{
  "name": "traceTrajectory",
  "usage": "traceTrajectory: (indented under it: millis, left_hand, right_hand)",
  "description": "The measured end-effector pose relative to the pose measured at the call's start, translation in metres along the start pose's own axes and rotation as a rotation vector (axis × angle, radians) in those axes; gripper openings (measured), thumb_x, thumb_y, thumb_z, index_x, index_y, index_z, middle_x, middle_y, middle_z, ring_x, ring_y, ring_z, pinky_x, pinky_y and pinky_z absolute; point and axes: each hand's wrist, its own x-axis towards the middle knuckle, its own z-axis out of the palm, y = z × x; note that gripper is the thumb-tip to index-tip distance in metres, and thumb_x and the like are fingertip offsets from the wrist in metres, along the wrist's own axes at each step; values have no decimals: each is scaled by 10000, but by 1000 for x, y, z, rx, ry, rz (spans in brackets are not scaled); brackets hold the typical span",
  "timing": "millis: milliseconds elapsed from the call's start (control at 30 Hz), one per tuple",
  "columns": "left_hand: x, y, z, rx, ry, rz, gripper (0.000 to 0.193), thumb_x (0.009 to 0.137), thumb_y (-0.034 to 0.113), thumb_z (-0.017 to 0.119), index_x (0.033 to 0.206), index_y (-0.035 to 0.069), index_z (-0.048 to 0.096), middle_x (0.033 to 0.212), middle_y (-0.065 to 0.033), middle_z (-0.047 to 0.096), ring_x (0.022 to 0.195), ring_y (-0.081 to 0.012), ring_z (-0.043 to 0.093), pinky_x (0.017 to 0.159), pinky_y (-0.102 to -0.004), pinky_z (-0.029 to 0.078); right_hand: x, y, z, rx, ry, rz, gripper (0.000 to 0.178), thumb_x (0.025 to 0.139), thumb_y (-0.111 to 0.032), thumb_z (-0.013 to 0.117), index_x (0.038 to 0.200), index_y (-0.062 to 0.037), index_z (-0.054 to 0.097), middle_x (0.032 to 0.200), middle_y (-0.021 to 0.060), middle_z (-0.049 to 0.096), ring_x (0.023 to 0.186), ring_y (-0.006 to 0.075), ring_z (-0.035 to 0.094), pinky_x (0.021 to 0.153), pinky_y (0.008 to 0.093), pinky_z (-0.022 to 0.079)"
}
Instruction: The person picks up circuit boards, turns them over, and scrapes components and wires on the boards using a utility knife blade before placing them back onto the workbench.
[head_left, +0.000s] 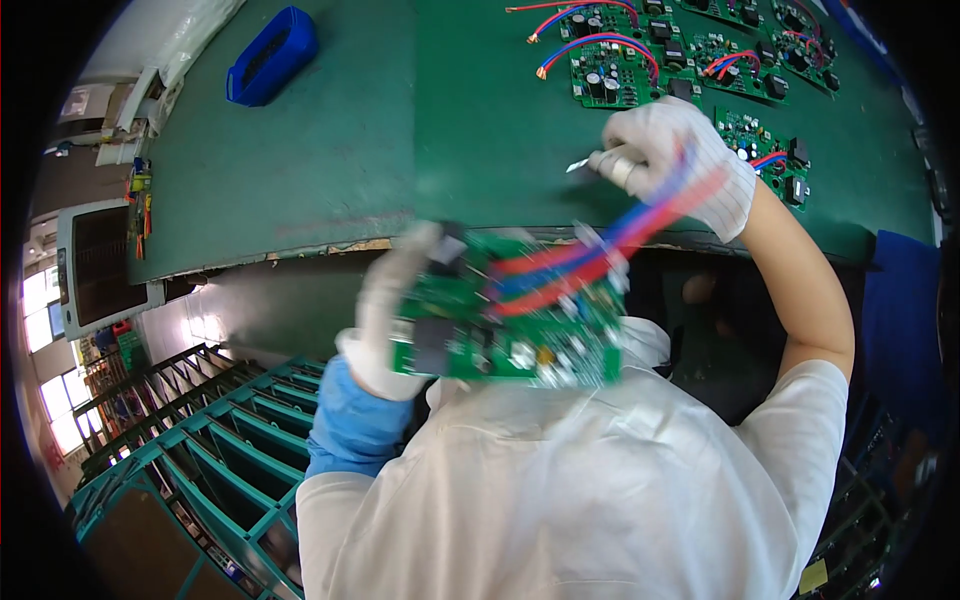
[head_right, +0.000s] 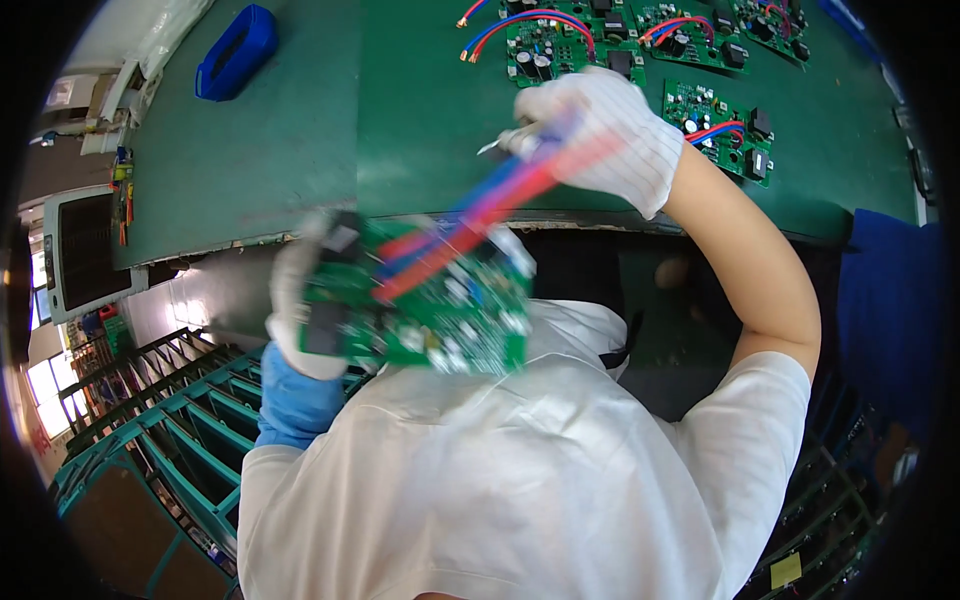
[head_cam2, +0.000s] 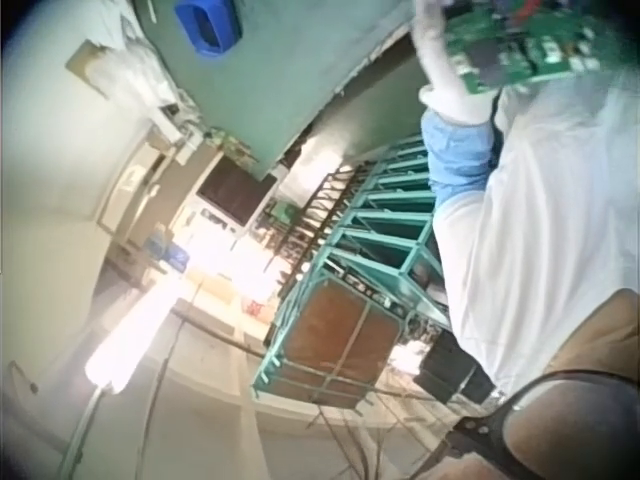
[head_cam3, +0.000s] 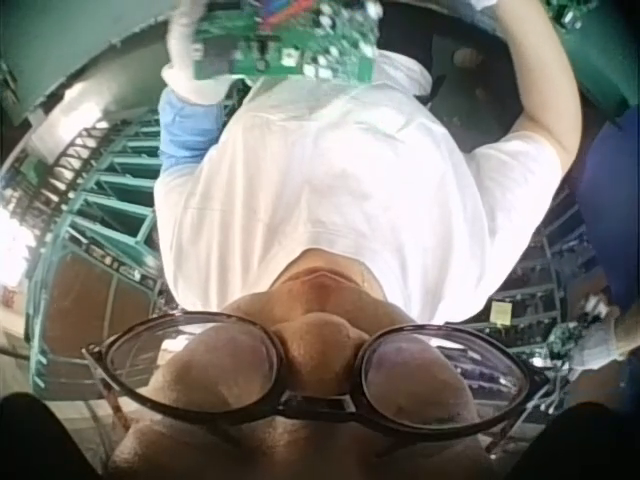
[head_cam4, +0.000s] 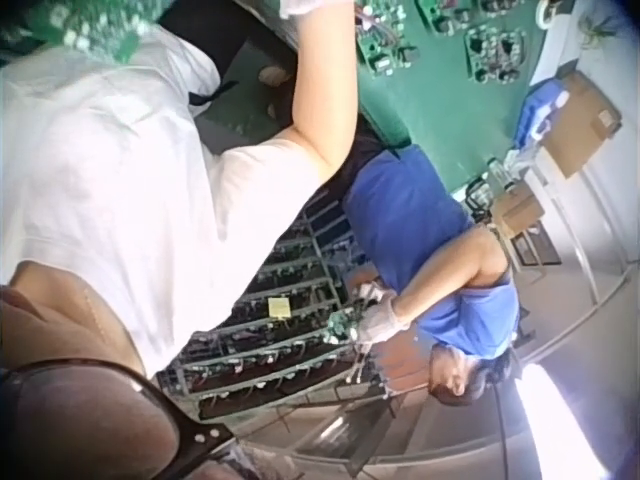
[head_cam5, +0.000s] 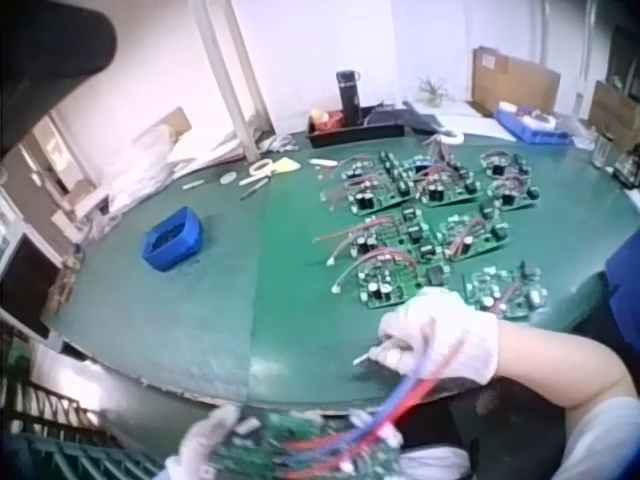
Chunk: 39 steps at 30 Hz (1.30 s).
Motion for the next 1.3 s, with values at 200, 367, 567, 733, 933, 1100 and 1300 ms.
traceTrajectory:
  millis: [200,367,567,733,933,1100,1300]
  left_hand:
    - [76,20,-44,319,114,-263,605,760,261,709,1249,-11,479,1043,-151,625,882,-277,646,754,-398,524]
    - [92,0,-48,753,79,158,624,662,194,760,1204,4,517,951,-170,605,802,-331,620,705,-384,518]
    - [85,-28,-44,720,30,190,679,628,107,755,1235,-30,482,1015,-217,591,891,-339,617,766,-388,510]
    - [53,-36,-47,648,-22,83,701,733,106,685,1324,-75,356,1209,-226,505,1090,-354,552,912,-421,459]
    - [38,-58,-12,682,333,357,608,810,145,580,1342,-41,351,1316,-191,447,1127,-328,527,951,-390,421]
    - [26,-67,-7,259,113,115,674,736,63,599,1345,-64,340,1224,-195,520,1037,-291,581,895,-387,462]
    - [31,-27,5,-1078,746,-377,435,914,406,507,1115,23,561,1059,-123,614,1010,-223,590,872,-379,493]
  right_hand:
    - [-32,18,3,-40,101,373,343,868,-339,566,757,-15,584,614,150,587,594,347,584,539,421,451]
    - [-53,-3,8,78,330,477,211,834,-213,639,804,-13,581,645,146,600,587,322,590,523,384,451]
    - [-74,-31,14,25,520,376,212,809,-230,650,755,-36,583,656,145,586,593,328,580,532,411,440]
    - [-68,-29,63,-140,326,458,316,851,-372,576,689,-101,563,647,107,582,619,297,592,602,440,442]
    - [-71,-16,79,-233,355,463,318,842,-382,576,693,-101,551,645,97,593,613,281,602,562,419,450]
    - [-63,-24,67,-164,273,483,304,815,-375,628,728,-91,565,648,100,588,612,287,606,541,434,457]
    - [-79,-51,61,605,445,689,380,798,-272,693,1046,-10,574,806,93,589,673,186,563,647,304,470]
